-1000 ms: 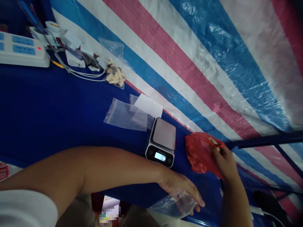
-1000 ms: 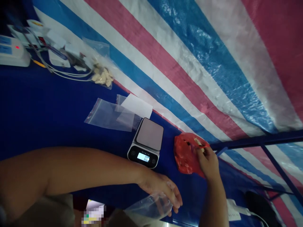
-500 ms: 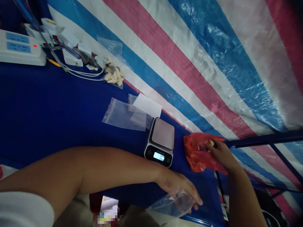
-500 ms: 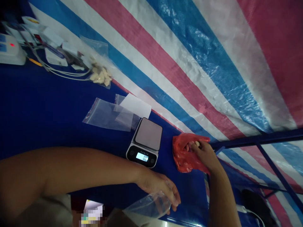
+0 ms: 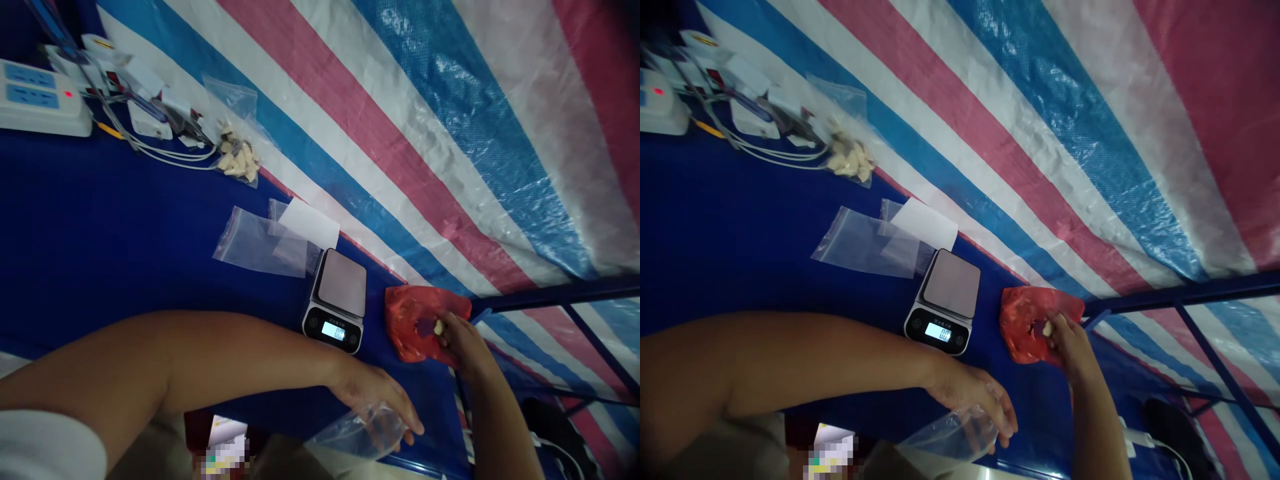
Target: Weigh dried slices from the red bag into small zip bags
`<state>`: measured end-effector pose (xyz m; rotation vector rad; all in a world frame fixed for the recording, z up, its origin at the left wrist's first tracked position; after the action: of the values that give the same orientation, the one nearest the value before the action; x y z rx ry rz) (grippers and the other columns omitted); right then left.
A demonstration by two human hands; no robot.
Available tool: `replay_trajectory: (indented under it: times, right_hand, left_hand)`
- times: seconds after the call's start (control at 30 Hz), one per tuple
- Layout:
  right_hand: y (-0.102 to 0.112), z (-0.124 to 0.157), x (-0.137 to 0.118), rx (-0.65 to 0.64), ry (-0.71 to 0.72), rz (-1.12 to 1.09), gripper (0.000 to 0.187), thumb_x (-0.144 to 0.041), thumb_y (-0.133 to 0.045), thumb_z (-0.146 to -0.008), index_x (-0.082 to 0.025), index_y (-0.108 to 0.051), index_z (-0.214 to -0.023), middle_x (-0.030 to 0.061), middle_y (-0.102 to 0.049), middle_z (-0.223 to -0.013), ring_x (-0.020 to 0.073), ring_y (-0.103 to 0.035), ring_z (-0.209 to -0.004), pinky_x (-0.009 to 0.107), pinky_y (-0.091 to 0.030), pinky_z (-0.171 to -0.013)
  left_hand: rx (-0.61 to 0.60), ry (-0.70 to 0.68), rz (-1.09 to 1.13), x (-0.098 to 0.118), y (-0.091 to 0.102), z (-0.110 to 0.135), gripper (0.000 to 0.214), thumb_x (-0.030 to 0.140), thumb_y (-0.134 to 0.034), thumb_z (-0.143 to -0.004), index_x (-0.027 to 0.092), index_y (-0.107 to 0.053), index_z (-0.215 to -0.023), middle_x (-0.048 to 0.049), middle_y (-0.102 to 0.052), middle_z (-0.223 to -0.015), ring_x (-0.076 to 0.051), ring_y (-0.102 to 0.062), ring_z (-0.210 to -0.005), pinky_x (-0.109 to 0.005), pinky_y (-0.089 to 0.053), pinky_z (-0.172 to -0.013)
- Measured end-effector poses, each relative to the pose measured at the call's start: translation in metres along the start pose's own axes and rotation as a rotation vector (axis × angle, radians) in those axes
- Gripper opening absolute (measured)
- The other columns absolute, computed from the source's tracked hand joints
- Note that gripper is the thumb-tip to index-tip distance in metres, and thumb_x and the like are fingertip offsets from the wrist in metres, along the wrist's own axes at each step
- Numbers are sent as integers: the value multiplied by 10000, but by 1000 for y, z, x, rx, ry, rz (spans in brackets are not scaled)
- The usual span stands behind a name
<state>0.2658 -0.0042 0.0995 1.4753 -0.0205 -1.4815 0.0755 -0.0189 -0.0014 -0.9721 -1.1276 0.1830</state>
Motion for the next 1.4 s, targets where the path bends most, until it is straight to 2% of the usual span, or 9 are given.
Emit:
replay_trajectory:
  times: [0.1,0.23,0.47,0.63,0.8,0.97,1.13,1.27,1.4]
  right_hand:
    - [13,-15,7,49,142,468,360,-513,-631,-784,-190,-636,-627,-1,-540,-496,150,-492,-474,266,-361,-467]
    - [-16,-22,11,-81,340,783,421,-460,-494,-891,-147,-766,-964,81,-728,-751,256,-685,-727,330,-486,-664]
    - [-55,-24,16,-70,191,1054,457,-231,-424,-944,-37,-571,-1331,259,-738,-1128,334,-727,-1014,359,-483,-810]
    - [-59,-25,15,-46,252,931,342,-258,-442,-926,-125,-648,-1164,196,-759,-1077,308,-727,-998,326,-481,-777]
    - [-25,-23,9,61,316,690,264,-409,-504,-866,-207,-674,-856,74,-721,-758,254,-685,-736,322,-467,-659]
    - [5,34,-20,71,216,311,365,-578,-608,-849,-215,-633,-836,-17,-578,-618,160,-510,-533,271,-369,-503]
    - [-34,116,-45,-238,282,300,413,-591,-604,-921,-203,-626,-784,-22,-567,-670,130,-509,-591,231,-400,-525]
    - [-57,138,-35,-454,266,393,349,-529,-574,-970,-208,-677,-881,-8,-647,-716,162,-612,-692,235,-478,-623]
    - [-50,131,-36,-324,319,468,427,-576,-531,-981,-196,-662,-837,-1,-627,-691,160,-577,-648,246,-451,-587]
  left_hand:
    - [2,46,8,1,-1,3,556,321,-1005,-442,165,-709,-886,2,-717,-847,-165,-701,-739,-311,-585,-664]
    - [4,75,7,3,-1,4,541,283,-1005,-447,157,-709,-883,0,-724,-829,-165,-700,-727,-316,-589,-667]
    - [19,76,25,3,-3,5,550,293,-1013,-401,163,-716,-845,6,-728,-792,-160,-699,-690,-297,-594,-625]
    - [20,57,21,2,-2,6,545,306,-1007,-420,165,-719,-861,11,-732,-803,-163,-704,-700,-300,-583,-643]
    - [21,43,17,3,-3,8,568,340,-1010,-416,167,-714,-869,9,-730,-811,-166,-703,-719,-314,-575,-675]
    - [58,-48,21,9,-3,13,680,234,-1010,-315,178,-691,-914,13,-715,-804,-161,-684,-746,-312,-558,-711]
    - [96,-218,35,17,-5,18,807,97,-959,-241,199,-645,-977,33,-699,-863,-152,-667,-793,-303,-542,-735]
    - [102,-295,-39,24,-9,20,680,97,-956,-289,168,-654,-894,41,-659,-877,-120,-642,-776,-279,-523,-752]
    - [145,-288,-21,23,-6,18,739,45,-939,-244,171,-645,-911,24,-664,-886,-135,-641,-780,-298,-522,-745]
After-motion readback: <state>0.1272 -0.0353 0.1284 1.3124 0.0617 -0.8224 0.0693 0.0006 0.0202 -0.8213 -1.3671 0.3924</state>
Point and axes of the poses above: each hand's wrist, its own z-axis away from the middle knuckle, its own y-axis out of the back of the hand, x = y × z, the point moved 6 cm from there along -z, towards the middle knuckle
